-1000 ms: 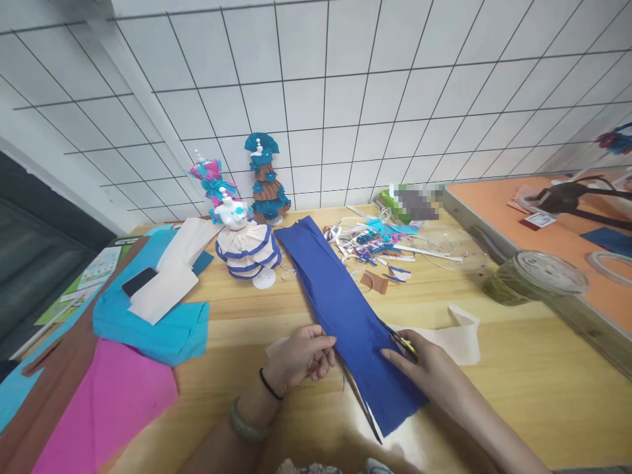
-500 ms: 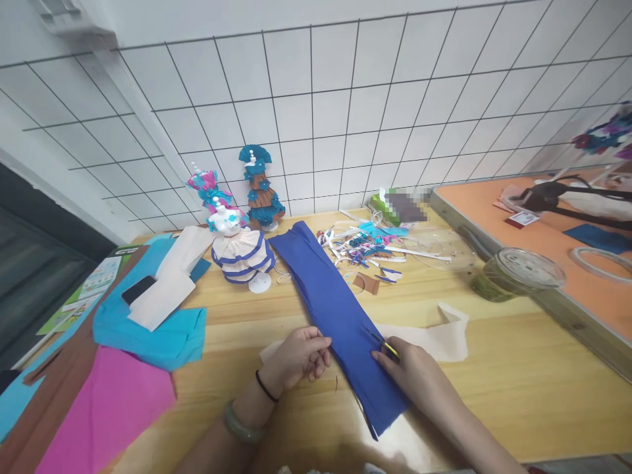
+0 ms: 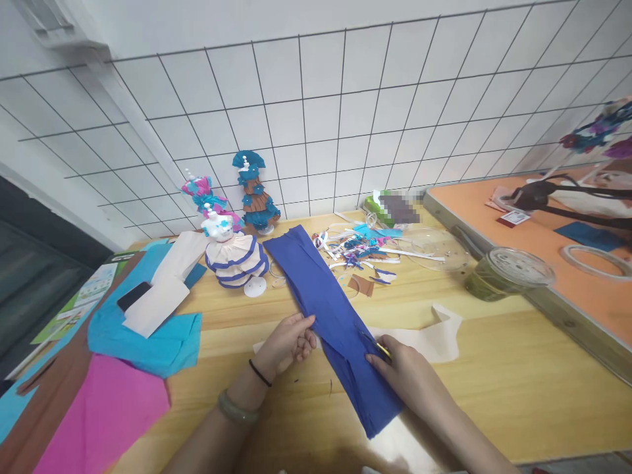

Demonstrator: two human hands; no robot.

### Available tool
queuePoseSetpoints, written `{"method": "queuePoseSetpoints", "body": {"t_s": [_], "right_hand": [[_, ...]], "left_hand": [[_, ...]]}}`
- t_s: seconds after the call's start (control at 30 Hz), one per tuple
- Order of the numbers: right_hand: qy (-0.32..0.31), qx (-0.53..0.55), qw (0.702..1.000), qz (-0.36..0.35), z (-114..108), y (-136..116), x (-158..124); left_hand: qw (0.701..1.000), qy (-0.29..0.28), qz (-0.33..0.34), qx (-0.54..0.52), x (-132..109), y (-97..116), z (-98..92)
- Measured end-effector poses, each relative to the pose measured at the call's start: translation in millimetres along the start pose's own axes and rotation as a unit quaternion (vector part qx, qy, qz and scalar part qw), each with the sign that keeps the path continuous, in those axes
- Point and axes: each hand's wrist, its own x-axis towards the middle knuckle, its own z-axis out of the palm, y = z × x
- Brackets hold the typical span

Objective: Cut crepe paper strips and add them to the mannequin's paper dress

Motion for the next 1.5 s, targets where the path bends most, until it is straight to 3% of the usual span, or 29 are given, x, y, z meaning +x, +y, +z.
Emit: {"method": "queuePoseSetpoints", "body": {"t_s": [0.17, 0.5, 0.7, 0.87, 1.03, 1.13, 1.33, 1.43, 1.5], "right_hand": [[-0.002, 0.029, 1.0, -0.002, -5.1, 2.0, -0.7], [0.011, 0.085, 0.996, 0.038, -23.4, 29.1, -19.0], [0.001, 0.123, 0.992, 0.036, -20.6, 34.4, -22.5], [-0.001, 0.124, 0.992, 0.033, -19.8, 30.6, -21.5], [-0.004, 0.098, 0.995, 0.013, -18.5, 27.7, -20.3], [-0.017, 0.088, 0.996, 0.009, -17.4, 29.2, -19.0], [0.012, 0.119, 0.993, 0.023, -20.0, 25.3, -20.2], [0.033, 0.167, 0.985, -0.009, -23.9, 12.1, -25.0], [0.014, 0.201, 0.979, -0.04, -24.4, 1.1, -29.1]], "left_hand": [[0.999, 0.009, 0.028, -0.023, 6.8, 2.7, 0.2], [0.996, 0.007, 0.068, -0.054, 18.2, 7.3, 19.2], [0.979, 0.073, 0.129, -0.141, 32.9, 23.0, 20.5], [0.966, 0.117, 0.191, -0.127, 44.3, 33.9, 8.7], [0.974, 0.139, 0.146, -0.102, 50.5, 28.1, -10.0], [0.986, 0.109, 0.109, -0.065, 40.6, 26.4, -13.5], [0.998, 0.027, 0.054, 0.036, 5.7, 24.3, -1.9], [0.996, -0.002, 0.021, 0.085, -3.6, 15.0, 7.7], [0.995, -0.007, -0.001, 0.103, -5.3, 6.3, 14.0]]}}
